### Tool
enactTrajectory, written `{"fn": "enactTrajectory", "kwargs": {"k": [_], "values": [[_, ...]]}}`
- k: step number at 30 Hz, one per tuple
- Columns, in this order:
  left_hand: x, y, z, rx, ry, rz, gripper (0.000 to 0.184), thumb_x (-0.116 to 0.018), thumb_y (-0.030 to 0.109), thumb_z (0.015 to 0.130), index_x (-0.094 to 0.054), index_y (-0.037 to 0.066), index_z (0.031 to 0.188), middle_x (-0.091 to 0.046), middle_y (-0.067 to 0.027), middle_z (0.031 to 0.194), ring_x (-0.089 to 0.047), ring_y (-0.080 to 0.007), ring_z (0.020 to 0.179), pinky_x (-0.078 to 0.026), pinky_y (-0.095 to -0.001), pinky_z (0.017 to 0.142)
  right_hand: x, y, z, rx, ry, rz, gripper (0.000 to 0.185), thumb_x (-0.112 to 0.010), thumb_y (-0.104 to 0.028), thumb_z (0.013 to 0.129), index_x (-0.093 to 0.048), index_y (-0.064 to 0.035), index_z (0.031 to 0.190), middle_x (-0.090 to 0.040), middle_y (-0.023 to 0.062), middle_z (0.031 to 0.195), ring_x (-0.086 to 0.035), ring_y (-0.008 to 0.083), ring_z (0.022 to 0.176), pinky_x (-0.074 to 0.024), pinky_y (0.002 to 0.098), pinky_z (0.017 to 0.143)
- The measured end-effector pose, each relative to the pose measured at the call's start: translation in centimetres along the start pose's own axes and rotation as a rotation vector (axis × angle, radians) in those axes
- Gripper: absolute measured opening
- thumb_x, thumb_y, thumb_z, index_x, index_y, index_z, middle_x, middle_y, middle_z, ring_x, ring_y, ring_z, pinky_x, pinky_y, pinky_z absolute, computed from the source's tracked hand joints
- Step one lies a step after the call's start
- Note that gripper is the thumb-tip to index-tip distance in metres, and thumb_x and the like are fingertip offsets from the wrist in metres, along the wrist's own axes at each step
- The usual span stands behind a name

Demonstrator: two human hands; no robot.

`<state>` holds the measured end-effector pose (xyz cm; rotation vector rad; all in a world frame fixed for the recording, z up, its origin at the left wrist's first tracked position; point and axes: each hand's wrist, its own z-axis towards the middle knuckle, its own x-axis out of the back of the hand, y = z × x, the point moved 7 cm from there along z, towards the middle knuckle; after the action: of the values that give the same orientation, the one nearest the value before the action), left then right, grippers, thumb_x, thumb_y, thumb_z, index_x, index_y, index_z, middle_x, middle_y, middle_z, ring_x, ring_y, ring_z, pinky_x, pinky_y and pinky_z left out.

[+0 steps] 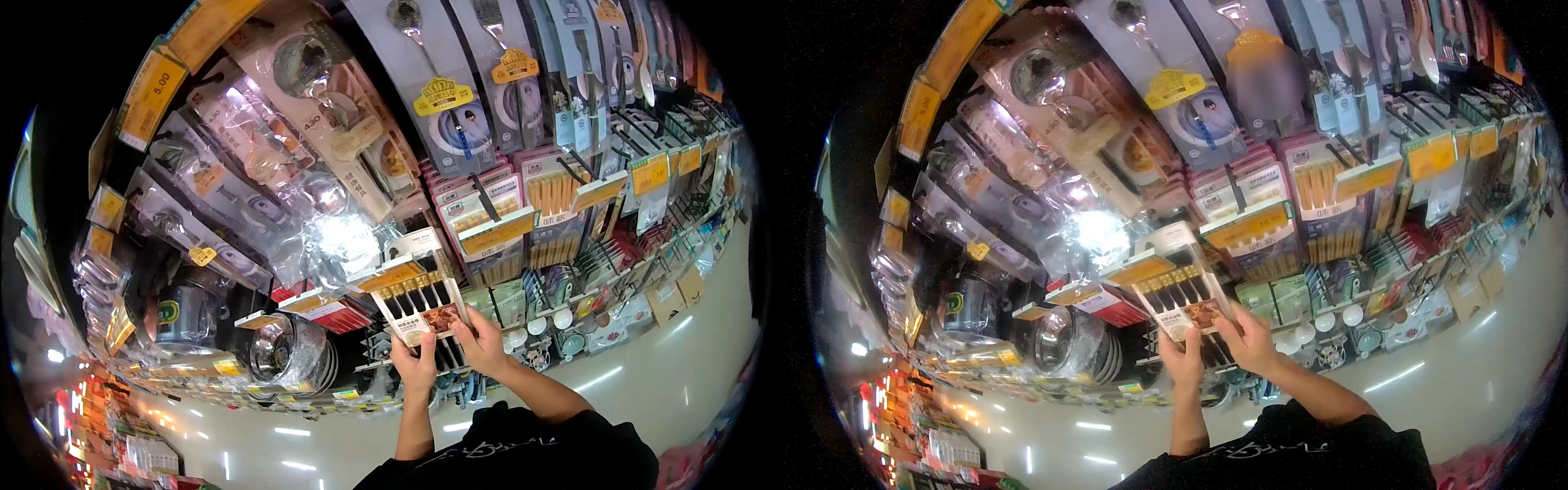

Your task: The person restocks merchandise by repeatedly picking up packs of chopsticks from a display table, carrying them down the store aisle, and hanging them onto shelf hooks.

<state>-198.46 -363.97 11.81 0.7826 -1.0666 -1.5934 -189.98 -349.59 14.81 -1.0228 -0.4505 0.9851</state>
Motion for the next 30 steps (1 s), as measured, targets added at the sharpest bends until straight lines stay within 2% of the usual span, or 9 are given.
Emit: {"fn": "enactTrajectory", "kwargs": {"k": [7,8,11,15,20,24,26,28,30], "values": [[-1.4,0.3,2.8,-0.027,-0.005,-0.017,0.036,-0.063,0.019,0.090,-0.052,-0.003,0.118,-0.061,-0.0075,0.107,-0.056,-0.0133,0.094,-0.045,-0.0282,0.084,0.1,1.9,1.8,-0.032,-0.014,0.039,0.037,-0.059,-0.018,0.094,-0.053,0.0036,0.123,-0.065,0.0099,0.096,-0.060,0.0108,0.083,-0.0497,0.0270,0.074],[-1.6,0.1,3.3,-0.053,0.022,-0.069,0.029,-0.065,0.020,0.090,-0.055,0.001,0.109,-0.061,-0.0039,0.097,-0.054,-0.0103,0.086,-0.045,-0.0264,0.078,0.4,2.0,1.9,-0.053,-0.026,-0.002,0.039,-0.060,-0.018,0.093,-0.052,0.0035,0.125,-0.065,0.0114,0.100,-0.061,0.0125,0.087,-0.0497,0.0279,0.077],[-1.8,-2.5,4.8,-0.070,0.005,-0.033,0.043,-0.066,0.031,0.091,-0.054,-0.001,0.116,-0.061,-0.0061,0.103,-0.055,-0.0153,0.092,-0.044,-0.0303,0.085,2.5,2.0,1.5,-0.077,-0.009,-0.160,0.048,-0.067,-0.020,0.089,-0.050,0.0029,0.127,-0.064,0.0157,0.110,-0.064,0.0205,0.096,-0.0498,0.0315,0.085],[-3.7,-4.6,6.0,-0.033,-0.026,-0.043,0.051,-0.062,0.029,0.094,-0.041,-0.001,0.129,-0.051,-0.0113,0.122,-0.048,-0.0191,0.110,-0.035,-0.0336,0.100,8.3,0.6,-1.7,0.114,0.102,-0.354,0.040,-0.069,-0.019,0.086,-0.056,0.0002,0.120,-0.065,0.0146,0.105,-0.065,0.0209,0.085,-0.0517,0.0306,0.076],[-5.5,-2.4,3.8,-0.080,0.394,0.310,0.057,-0.068,0.023,0.088,-0.037,-0.006,0.127,-0.042,-0.0175,0.124,-0.044,-0.0249,0.112,-0.035,-0.0387,0.100,19.2,6.5,-11.0,-0.384,0.075,-0.237,0.034,-0.066,-0.026,0.088,-0.064,0.0007,0.108,-0.069,0.0123,0.089,-0.063,0.0171,0.072,-0.0506,0.0305,0.066],[-8.3,-2.2,-2.3,-0.190,0.639,0.619,0.056,-0.067,0.015,0.086,-0.036,-0.010,0.126,-0.042,-0.0198,0.116,-0.043,-0.0302,0.106,-0.036,-0.0409,0.097,29.6,6.9,-18.7,-0.441,0.131,-0.291,0.033,-0.065,-0.030,0.087,-0.066,-0.0019,0.104,-0.070,0.0132,0.087,-0.067,0.0212,0.072,-0.0520,0.0329,0.066],[-12.7,-1.2,-7.0,-0.224,0.696,0.438,0.045,-0.063,0.009,0.087,-0.039,-0.007,0.122,-0.043,-0.0186,0.113,-0.044,-0.0304,0.100,-0.037,-0.0426,0.094,34.7,6.2,-21.5,-0.457,0.170,-0.415,0.027,-0.068,-0.024,0.087,-0.065,-0.0036,0.103,-0.068,0.0100,0.083,-0.065,0.0163,0.070,-0.0516,0.0300,0.065],[-21.6,1.1,-11.3,-0.147,0.578,0.299,0.029,-0.059,0.002,0.086,-0.042,0.001,0.109,-0.045,-0.0141,0.106,-0.048,-0.0247,0.091,-0.044,-0.0377,0.082,40.9,4.8,-23.0,-0.479,0.210,-0.456,0.028,-0.067,-0.025,0.086,-0.065,-0.0033,0.103,-0.068,0.0109,0.082,-0.066,0.0182,0.070,-0.0519,0.0312,0.065],[-31.8,0.7,-14.8,-0.216,0.145,0.195,0.023,-0.059,-0.003,0.084,-0.046,0.001,0.103,-0.048,-0.0105,0.101,-0.049,-0.0205,0.089,-0.044,-0.0322,0.080,45.9,1.6,-23.1,-0.509,0.265,-0.529,0.028,-0.066,-0.024,0.086,-0.065,-0.0018,0.102,-0.068,0.0133,0.082,-0.066,0.0218,0.071,-0.0523,0.0333,0.066]]}}
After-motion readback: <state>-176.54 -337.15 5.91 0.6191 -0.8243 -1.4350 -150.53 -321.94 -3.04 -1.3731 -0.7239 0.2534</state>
